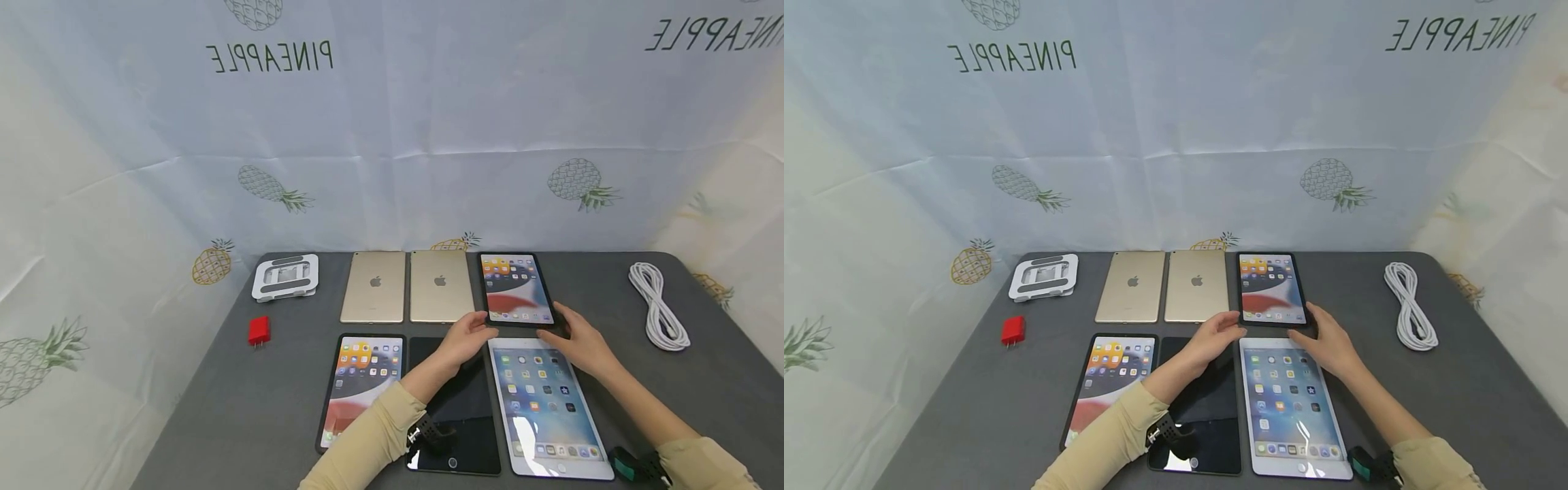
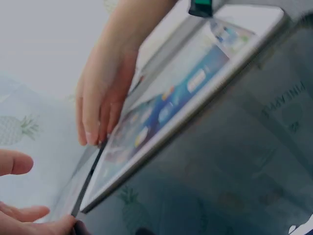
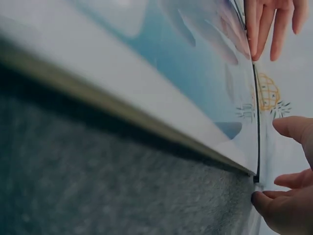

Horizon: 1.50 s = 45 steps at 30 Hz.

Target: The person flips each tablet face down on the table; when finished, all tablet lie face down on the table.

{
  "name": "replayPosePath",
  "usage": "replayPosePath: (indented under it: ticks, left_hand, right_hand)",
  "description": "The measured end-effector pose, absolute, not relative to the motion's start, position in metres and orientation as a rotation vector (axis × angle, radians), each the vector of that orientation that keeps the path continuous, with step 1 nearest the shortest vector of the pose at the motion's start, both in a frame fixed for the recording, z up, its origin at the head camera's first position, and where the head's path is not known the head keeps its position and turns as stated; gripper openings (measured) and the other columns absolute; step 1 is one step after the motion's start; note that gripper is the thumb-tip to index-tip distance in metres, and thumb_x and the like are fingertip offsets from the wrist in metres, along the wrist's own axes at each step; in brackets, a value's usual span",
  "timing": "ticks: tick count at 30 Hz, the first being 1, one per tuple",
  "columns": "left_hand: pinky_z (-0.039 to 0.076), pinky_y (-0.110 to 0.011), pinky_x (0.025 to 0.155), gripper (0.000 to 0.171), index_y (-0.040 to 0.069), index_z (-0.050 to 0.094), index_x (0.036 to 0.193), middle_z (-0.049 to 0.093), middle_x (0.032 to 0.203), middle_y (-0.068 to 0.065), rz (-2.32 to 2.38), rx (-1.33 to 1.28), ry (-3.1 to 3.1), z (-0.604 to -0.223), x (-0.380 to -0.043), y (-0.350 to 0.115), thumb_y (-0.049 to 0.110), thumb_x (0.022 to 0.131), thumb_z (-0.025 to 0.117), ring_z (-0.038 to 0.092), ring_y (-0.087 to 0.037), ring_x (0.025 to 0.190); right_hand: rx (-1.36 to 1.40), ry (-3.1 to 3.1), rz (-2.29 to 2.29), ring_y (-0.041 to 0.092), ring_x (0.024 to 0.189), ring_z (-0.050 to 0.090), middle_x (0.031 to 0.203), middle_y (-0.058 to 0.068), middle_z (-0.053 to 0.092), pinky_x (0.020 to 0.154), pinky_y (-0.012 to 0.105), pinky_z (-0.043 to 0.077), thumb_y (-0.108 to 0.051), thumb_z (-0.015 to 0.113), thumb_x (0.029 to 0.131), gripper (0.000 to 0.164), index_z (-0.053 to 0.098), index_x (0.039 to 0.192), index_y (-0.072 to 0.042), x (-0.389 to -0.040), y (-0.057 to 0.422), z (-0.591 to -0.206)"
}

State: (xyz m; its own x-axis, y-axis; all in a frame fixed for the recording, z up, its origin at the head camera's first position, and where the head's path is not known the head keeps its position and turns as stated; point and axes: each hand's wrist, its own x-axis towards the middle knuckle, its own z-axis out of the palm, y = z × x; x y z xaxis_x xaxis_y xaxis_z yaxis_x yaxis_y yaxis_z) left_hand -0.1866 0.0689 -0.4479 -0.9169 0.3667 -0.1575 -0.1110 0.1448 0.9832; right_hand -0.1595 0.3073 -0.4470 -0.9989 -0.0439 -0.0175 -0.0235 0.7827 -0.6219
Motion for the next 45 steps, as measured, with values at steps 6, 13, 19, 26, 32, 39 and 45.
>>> replayPosePath:
  ticks: [6, 13, 19, 26, 32, 39, 45]
  left_hand:
    - [0.037, -0.04, 0.109, 0.06, -0.009, 0.038, 0.143, 0.042, 0.145, -0.022, 1.993, 0.103, 1.769, -0.448, -0.191, 0.075, 0.014, 0.092, 0.062, 0.044, -0.032, 0.132]
    - [0.036, -0.038, 0.11, 0.058, -0.013, 0.038, 0.141, 0.039, 0.147, -0.024, 2.099, -0.012, 1.612, -0.45, -0.195, 0.073, 0.008, 0.093, 0.061, 0.043, -0.03, 0.134]
    - [0.039, -0.037, 0.107, 0.055, -0.014, 0.04, 0.14, 0.042, 0.145, -0.024, 2.128, -0.068, 1.54, -0.451, -0.198, 0.071, 0.004, 0.093, 0.061, 0.044, -0.03, 0.133]
    - [0.037, -0.038, 0.109, 0.054, -0.017, 0.034, 0.141, 0.044, 0.14, -0.026, 2.151, -0.095, 1.456, -0.45, -0.202, 0.072, 0.001, 0.095, 0.057, 0.045, -0.033, 0.13]
    - [0.035, -0.04, 0.11, 0.044, -0.017, 0.04, 0.135, 0.052, 0.116, -0.017, 2.22, -0.157, 1.312, -0.448, -0.208, 0.075, 0.0, 0.097, 0.053, 0.053, -0.023, 0.106]
    - [0.036, -0.041, 0.11, 0.024, -0.013, 0.054, 0.118, 0.053, 0.095, -0.009, 2.276, -0.198, 1.218, -0.448, -0.21, 0.078, 0.0, 0.098, 0.05, 0.053, -0.018, 0.092]
    - [0.033, -0.043, 0.111, 0.045, -0.019, 0.033, 0.139, 0.04, 0.138, -0.033, 2.288, -0.19, 1.159, -0.447, -0.21, 0.078, 0.001, 0.1, 0.045, 0.044, -0.04, 0.128]
  right_hand:
    - [-0.005, 2.799, -1.108, 0.056, 0.127, 0.036, 0.147, 0.04, 0.023, 0.1, 0.063, 0.037, -0.04, 0.061, 0.095, 0.093, 0.007, 0.151, 0.011, -0.157, 0.305, -0.444]
    - [0.057, 2.761, -1.188, 0.055, 0.131, 0.033, 0.148, 0.039, 0.023, 0.103, 0.061, 0.034, -0.035, 0.061, 0.096, 0.087, 0.01, 0.15, 0.011, -0.159, 0.301, -0.444]
    - [0.092, 2.789, -1.173, 0.055, 0.128, 0.036, 0.145, 0.04, 0.027, 0.101, 0.061, 0.036, -0.034, 0.062, 0.096, 0.084, 0.017, 0.149, 0.012, -0.158, 0.301, -0.444]
    - [0.088, 2.809, -1.171, 0.055, 0.128, 0.036, 0.144, 0.041, 0.028, 0.101, 0.06, 0.037, -0.031, 0.061, 0.096, 0.079, 0.02, 0.147, 0.013, -0.159, 0.303, -0.445]
    - [0.034, 2.855, -1.141, 0.054, 0.126, 0.039, 0.141, 0.04, 0.034, 0.1, 0.061, 0.038, -0.03, 0.06, 0.097, 0.074, 0.024, 0.146, 0.013, -0.159, 0.304, -0.446]
    - [0.009, 2.893, -1.117, 0.054, 0.123, 0.042, 0.137, 0.04, 0.037, 0.097, 0.061, 0.04, -0.027, 0.061, 0.096, 0.071, 0.028, 0.144, 0.014, -0.16, 0.305, -0.448]
    - [-0.058, 2.973, -1.06, 0.05, 0.114, 0.048, 0.131, 0.039, 0.043, 0.092, 0.062, 0.044, -0.022, 0.062, 0.094, 0.064, 0.037, 0.139, 0.015, -0.164, 0.303, -0.448]
